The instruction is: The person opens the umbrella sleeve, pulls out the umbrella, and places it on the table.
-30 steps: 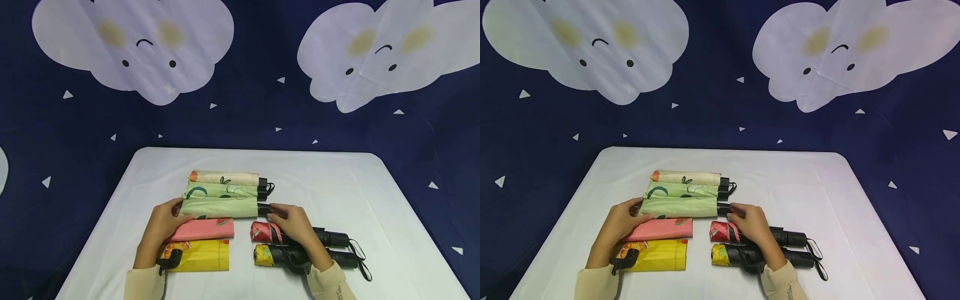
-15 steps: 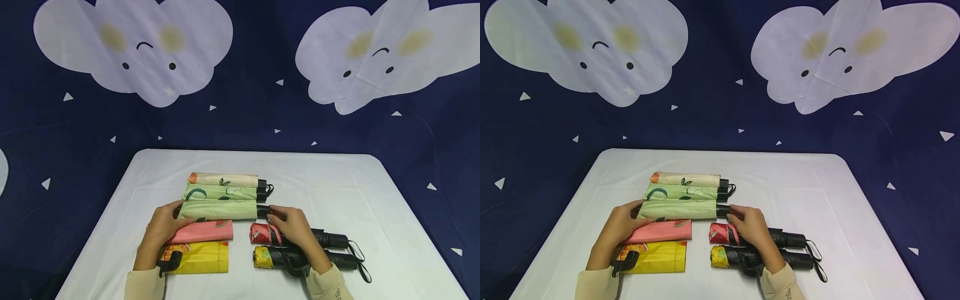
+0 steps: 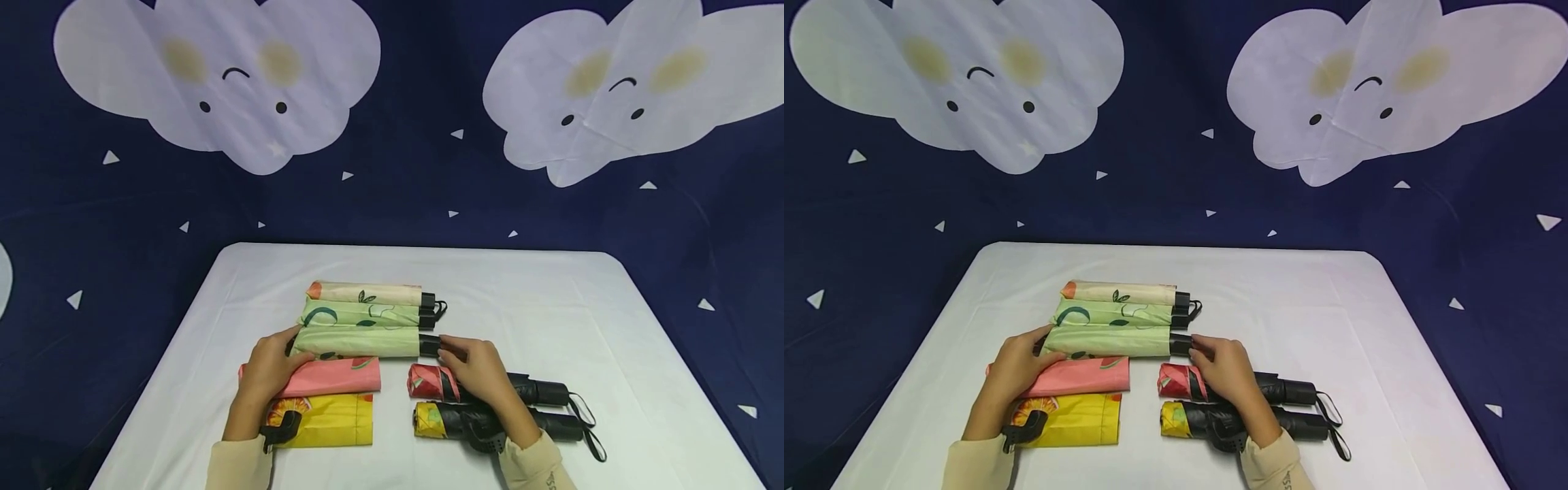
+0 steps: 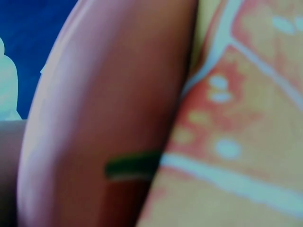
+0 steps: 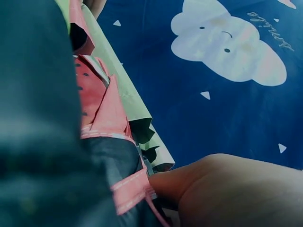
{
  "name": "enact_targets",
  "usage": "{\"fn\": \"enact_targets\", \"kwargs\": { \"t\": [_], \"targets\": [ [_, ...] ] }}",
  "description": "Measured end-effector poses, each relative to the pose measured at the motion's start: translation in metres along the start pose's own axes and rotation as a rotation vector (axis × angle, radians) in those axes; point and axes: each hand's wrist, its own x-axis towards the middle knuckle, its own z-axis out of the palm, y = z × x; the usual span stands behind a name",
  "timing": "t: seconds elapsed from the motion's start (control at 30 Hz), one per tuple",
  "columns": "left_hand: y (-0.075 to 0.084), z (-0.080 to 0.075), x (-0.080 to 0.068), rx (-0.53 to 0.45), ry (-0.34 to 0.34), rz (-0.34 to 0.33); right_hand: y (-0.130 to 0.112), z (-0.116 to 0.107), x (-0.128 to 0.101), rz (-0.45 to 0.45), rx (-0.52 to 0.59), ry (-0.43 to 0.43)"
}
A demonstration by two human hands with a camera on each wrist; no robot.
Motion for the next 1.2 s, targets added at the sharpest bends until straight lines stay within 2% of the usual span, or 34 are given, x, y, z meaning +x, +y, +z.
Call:
{"fn": "enact_targets", "kwargs": {
  "t": [0.2,0.37,0.5,0.73,0.9,1.0,1.13,1.2],
  "targets": [
    [0.0,0.001,0.001,0.004,0.005,0.005,0.002,0.001,0.0,0.011,0.007,0.006],
    [0.001,-0.002,0.001,-0.032,0.024,0.003,-0.001,-0.001,0.0,0.029,0.071,0.007],
    [0.001,-0.007,0.002,-0.091,0.055,-0.013,-0.004,-0.003,0.002,0.051,0.175,0.035],
    [0.001,-0.014,0.003,-0.214,0.125,-0.025,-0.003,-0.004,0.002,0.139,0.396,0.071],
    [0.006,-0.02,0.002,-0.342,0.179,-0.055,-0.003,-0.008,0.001,0.146,0.66,0.076],
    [0.01,-0.023,0.002,-0.466,0.202,-0.084,-0.005,-0.013,0.0,0.14,0.838,0.067],
    [0.015,-0.027,0.001,-0.67,0.204,-0.061,-0.012,-0.024,-0.003,0.088,0.949,0.067],
    [0.017,-0.029,0.002,-0.775,0.197,-0.022,-0.017,-0.032,-0.005,0.062,0.973,0.079]
  ]
}}
